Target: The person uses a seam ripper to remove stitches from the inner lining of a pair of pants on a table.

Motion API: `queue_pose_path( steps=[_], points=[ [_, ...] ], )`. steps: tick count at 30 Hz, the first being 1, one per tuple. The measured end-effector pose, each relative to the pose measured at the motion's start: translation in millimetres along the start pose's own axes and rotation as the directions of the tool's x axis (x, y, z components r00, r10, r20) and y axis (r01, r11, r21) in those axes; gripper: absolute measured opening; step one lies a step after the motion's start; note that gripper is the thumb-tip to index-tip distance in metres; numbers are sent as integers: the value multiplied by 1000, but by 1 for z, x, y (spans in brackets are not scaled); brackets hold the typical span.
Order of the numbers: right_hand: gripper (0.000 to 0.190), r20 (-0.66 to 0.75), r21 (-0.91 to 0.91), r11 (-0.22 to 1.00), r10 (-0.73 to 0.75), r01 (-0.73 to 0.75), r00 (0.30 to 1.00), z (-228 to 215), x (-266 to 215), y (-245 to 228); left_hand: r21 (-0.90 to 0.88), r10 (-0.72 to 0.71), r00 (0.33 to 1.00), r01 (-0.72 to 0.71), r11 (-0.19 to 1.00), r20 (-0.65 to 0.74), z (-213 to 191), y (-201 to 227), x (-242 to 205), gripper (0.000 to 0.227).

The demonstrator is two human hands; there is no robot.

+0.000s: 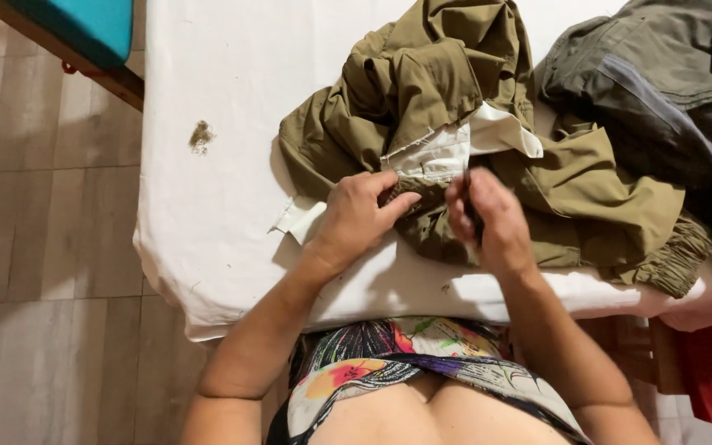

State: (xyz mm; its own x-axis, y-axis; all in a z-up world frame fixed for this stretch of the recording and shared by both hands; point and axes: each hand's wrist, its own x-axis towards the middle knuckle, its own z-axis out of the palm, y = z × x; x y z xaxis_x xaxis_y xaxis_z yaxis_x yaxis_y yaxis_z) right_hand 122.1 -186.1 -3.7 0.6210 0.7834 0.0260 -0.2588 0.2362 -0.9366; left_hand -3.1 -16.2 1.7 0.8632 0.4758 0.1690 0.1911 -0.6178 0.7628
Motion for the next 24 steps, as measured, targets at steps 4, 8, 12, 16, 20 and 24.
queue_pose_path(
  steps=[4,8,12,16,20,24],
  points=[
    [40,44,-283,947,-146,152,988,18,42,-38,-261,-117,984,148,954,131,-14,19,-2,32],
    [44,244,-474,844,-148,251,958,43,85,-39,-626,-198,960,280,727,199,-17,43,7,30],
    [45,138,-432,883,268,-186,953,46,127,-25,-829,-332,917,356,431,221,-3,46,22,24],
    [45,65,-242,916,345,-321,936,19,134,-25,-875,-340,914,339,346,220,7,33,45,21],
    [50,103,-524,849,140,-66,985,5,131,-32,-955,-301,934,249,164,192,36,-5,74,25],
    [41,5,-440,817,-412,372,911,-11,130,-16,-941,-359,933,92,326,-33,40,2,83,20]
  ],
)
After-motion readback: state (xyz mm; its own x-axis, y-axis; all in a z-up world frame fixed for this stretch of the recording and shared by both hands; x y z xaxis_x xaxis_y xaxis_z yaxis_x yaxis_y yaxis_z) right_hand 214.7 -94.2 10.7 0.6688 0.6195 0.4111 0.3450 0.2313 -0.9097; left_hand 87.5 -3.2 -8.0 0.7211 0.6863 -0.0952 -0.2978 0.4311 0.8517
